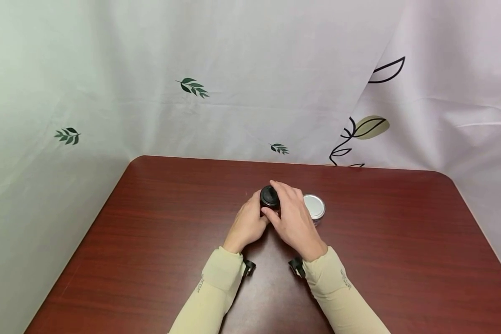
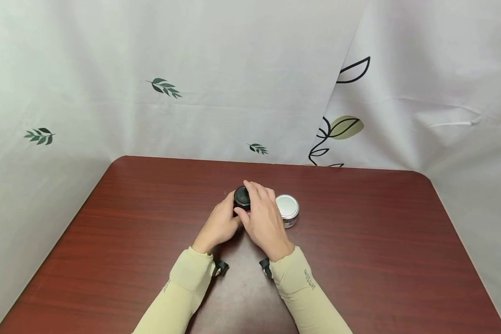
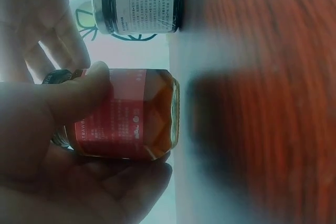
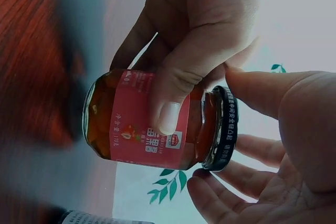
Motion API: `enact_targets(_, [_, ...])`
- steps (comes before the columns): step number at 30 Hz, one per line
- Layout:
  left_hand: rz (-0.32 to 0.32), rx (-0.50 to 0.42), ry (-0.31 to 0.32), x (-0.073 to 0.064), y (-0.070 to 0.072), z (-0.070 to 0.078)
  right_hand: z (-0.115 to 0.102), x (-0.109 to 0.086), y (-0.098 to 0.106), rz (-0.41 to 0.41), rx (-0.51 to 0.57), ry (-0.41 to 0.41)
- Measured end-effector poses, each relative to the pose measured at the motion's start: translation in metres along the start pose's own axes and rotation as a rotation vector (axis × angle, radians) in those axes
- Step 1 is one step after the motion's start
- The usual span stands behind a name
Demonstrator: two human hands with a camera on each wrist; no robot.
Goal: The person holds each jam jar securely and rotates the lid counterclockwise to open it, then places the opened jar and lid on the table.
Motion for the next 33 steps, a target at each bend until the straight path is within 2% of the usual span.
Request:
enact_targets(6, [0.024,-0.006,-0.017,0.000,0.002,0.000,0.000,0.000,0.001,0.014,-0.002,0.024])
enact_targets(11, [0.055,-0.009,-0.024,0.001,0.006,-0.001,-0.002,0.001,0.001,0.017,-0.004,0.004])
enact_targets(17, [0.061,-0.002,-0.022,0.001,0.008,-0.001,-0.002,0.002,0.001,0.031,-0.008,-0.028])
enact_targets(33, [0.061,-0.009,-0.063,-0.001,0.013,0.003,-0.005,0.005,0.006,0.066,-0.002,-0.053])
Point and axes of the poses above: each hand's wrist, its own x-axis towards the middle knuckle, its own y-axis out of the back of the hand, z = x × y, the point moved 6 cm from there along x, towards the middle knuckle, and after that the axes turned 13 degrees about x, right-handed, at the moved point
